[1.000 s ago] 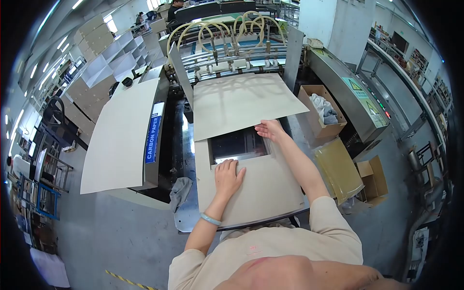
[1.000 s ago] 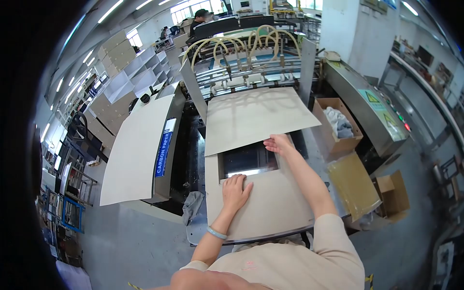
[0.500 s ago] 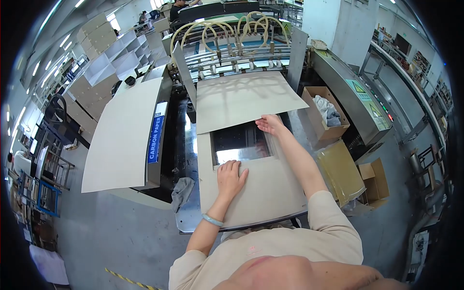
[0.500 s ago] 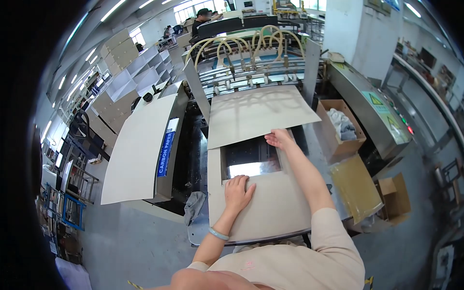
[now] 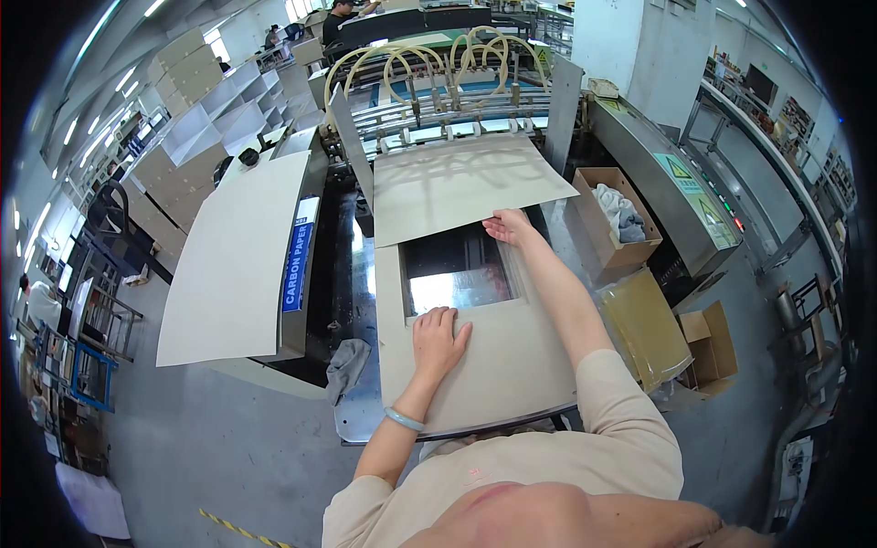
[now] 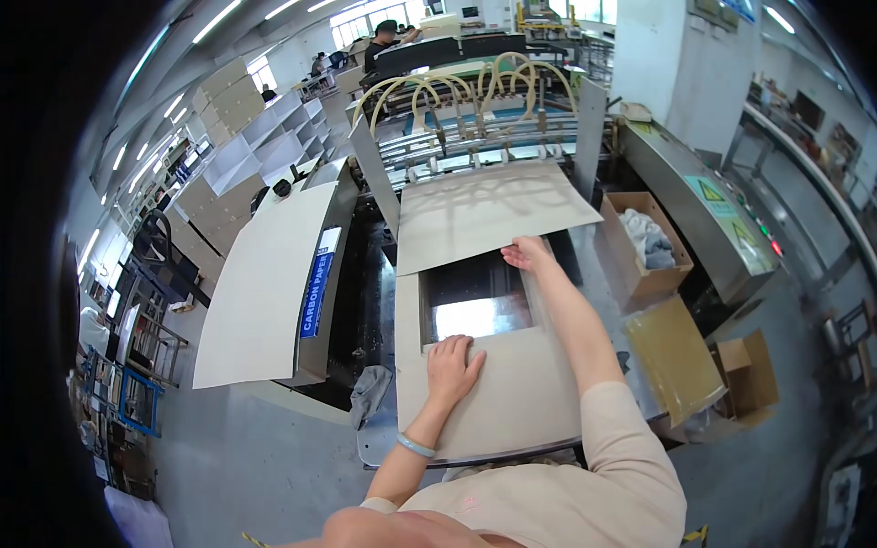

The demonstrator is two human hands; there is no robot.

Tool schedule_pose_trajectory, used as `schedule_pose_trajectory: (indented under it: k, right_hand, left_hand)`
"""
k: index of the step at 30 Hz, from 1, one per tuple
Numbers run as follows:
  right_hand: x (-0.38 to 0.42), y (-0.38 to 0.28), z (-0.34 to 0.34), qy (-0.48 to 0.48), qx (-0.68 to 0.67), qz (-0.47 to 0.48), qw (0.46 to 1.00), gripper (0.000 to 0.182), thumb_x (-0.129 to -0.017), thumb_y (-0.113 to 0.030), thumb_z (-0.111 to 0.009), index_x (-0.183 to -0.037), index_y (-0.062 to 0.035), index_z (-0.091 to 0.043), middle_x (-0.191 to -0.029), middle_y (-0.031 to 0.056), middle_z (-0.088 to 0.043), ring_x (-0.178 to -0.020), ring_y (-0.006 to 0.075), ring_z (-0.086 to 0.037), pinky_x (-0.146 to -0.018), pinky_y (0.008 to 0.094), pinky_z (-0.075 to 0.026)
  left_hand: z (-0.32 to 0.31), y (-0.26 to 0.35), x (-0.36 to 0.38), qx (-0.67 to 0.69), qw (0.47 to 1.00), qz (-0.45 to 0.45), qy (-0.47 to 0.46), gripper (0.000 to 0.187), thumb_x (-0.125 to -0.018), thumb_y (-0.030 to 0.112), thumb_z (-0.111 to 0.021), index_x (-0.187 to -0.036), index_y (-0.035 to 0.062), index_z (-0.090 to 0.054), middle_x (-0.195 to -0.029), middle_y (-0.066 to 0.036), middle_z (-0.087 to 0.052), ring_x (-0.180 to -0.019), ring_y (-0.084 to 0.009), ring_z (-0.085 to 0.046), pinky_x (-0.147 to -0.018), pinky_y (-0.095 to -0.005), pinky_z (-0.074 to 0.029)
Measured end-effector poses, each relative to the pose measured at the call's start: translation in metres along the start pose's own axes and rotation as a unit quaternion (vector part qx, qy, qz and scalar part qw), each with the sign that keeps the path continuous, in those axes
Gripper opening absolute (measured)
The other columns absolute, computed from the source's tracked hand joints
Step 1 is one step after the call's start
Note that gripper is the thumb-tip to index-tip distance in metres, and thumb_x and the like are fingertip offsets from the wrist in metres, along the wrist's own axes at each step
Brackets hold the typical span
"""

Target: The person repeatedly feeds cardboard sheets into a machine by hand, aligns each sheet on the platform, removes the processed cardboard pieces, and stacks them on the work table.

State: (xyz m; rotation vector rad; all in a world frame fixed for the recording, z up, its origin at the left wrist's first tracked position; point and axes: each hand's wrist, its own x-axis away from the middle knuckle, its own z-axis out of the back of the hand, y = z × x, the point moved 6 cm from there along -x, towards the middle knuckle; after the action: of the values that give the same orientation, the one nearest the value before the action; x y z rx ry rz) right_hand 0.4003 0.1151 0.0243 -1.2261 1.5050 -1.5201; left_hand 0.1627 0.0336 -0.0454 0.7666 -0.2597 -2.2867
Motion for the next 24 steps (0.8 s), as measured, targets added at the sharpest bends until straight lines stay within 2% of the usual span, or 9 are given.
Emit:
schedule_pose_trajectory:
  k: [9, 13, 16, 18, 19, 21, 24]
  right_hand:
    - [-0.007, -0.011, 0.002, -0.020, 0.028, 0.018, 0.999, 0.033, -0.090, -0.021, -0.060, -0.116, -0.0005, -0.058, -0.098, 0.0104, -0.068, -0.078, 0.0146, -0.064, -0.068, 0.0265, -0.053]
    - [0.020, 0.009, 0.034, -0.012, 0.028, 0.012, 0.999, 0.033, -0.090, -0.021, -0.060, -0.117, -0.0010, -0.058, -0.098, 0.0100, -0.068, -0.077, 0.0141, -0.064, -0.068, 0.0263, -0.052]
    - [0.059, 0.042, 0.064, 0.029, 0.009, -0.018, 0.999, 0.034, -0.090, -0.021, -0.061, -0.117, -0.0014, -0.058, -0.098, 0.0097, -0.068, -0.077, 0.0137, -0.063, -0.069, 0.0261, -0.052]
    - [0.095, 0.045, 0.085, 0.040, 0.045, 0.015, 0.998, 0.035, -0.088, -0.021, -0.062, -0.119, -0.0058, -0.059, -0.097, 0.0063, -0.068, -0.077, 0.0116, -0.061, -0.072, 0.0249, -0.050]
    - [0.115, 0.052, 0.097, 0.060, 0.036, -0.004, 0.998, 0.035, -0.088, -0.021, -0.062, -0.119, -0.0058, -0.059, -0.097, 0.0063, -0.068, -0.077, 0.0116, -0.061, -0.072, 0.0249, -0.050]
    - [0.157, 0.058, 0.121, 0.126, 0.103, 0.047, 0.986, 0.032, -0.087, -0.016, -0.062, -0.117, -0.0053, -0.061, -0.094, 0.0051, -0.068, -0.076, 0.0130, -0.061, -0.071, 0.0247, -0.049]
    - [0.218, 0.097, 0.155, 0.214, 0.154, 0.037, 0.964, 0.031, -0.085, -0.014, -0.062, -0.115, -0.0043, -0.062, -0.092, 0.0047, -0.067, -0.075, 0.0133, -0.061, -0.071, 0.0247, -0.049]
  left_hand:
    - [0.003, 0.001, -0.001, -0.009, 1.000, 0.001, -0.017, 0.035, -0.090, 0.033, -0.057, -0.108, 0.0036, -0.063, -0.110, -0.009, -0.064, -0.107, -0.0245, -0.056, -0.100, -0.0365, -0.037]
    - [0.002, 0.000, 0.000, -0.016, 1.000, -0.007, -0.007, 0.033, -0.088, 0.031, -0.058, -0.106, 0.0036, -0.063, -0.108, -0.009, -0.064, -0.104, -0.0244, -0.057, -0.097, -0.0358, -0.039]
    - [-0.002, -0.002, 0.000, -0.010, 0.999, -0.001, -0.036, 0.034, -0.086, 0.028, -0.060, -0.107, 0.0024, -0.063, -0.109, -0.011, -0.063, -0.107, -0.0258, -0.057, -0.098, -0.0374, -0.038]
    - [-0.002, -0.002, 0.001, -0.029, 0.999, -0.002, -0.037, 0.034, -0.085, 0.027, -0.061, -0.109, 0.0027, -0.062, -0.111, -0.011, -0.063, -0.107, -0.0263, -0.057, -0.098, -0.0378, -0.039]
    - [-0.003, -0.002, 0.000, -0.027, 0.998, -0.001, -0.057, 0.035, -0.084, 0.027, -0.062, -0.110, 0.0033, -0.062, -0.113, -0.011, -0.063, -0.107, -0.0267, -0.057, -0.098, -0.0379, -0.039]
    - [-0.004, -0.004, 0.002, -0.013, 0.999, -0.007, -0.044, 0.036, -0.085, 0.028, -0.061, -0.111, 0.0039, -0.062, -0.114, -0.012, -0.063, -0.109, -0.0273, -0.057, -0.098, -0.0383, -0.039]
    - [-0.002, 0.005, -0.003, 0.021, 0.998, -0.017, -0.059, 0.035, -0.085, 0.025, -0.062, -0.113, 0.0041, -0.061, -0.116, -0.012, -0.062, -0.111, -0.0282, -0.055, -0.099, -0.0392, -0.038]
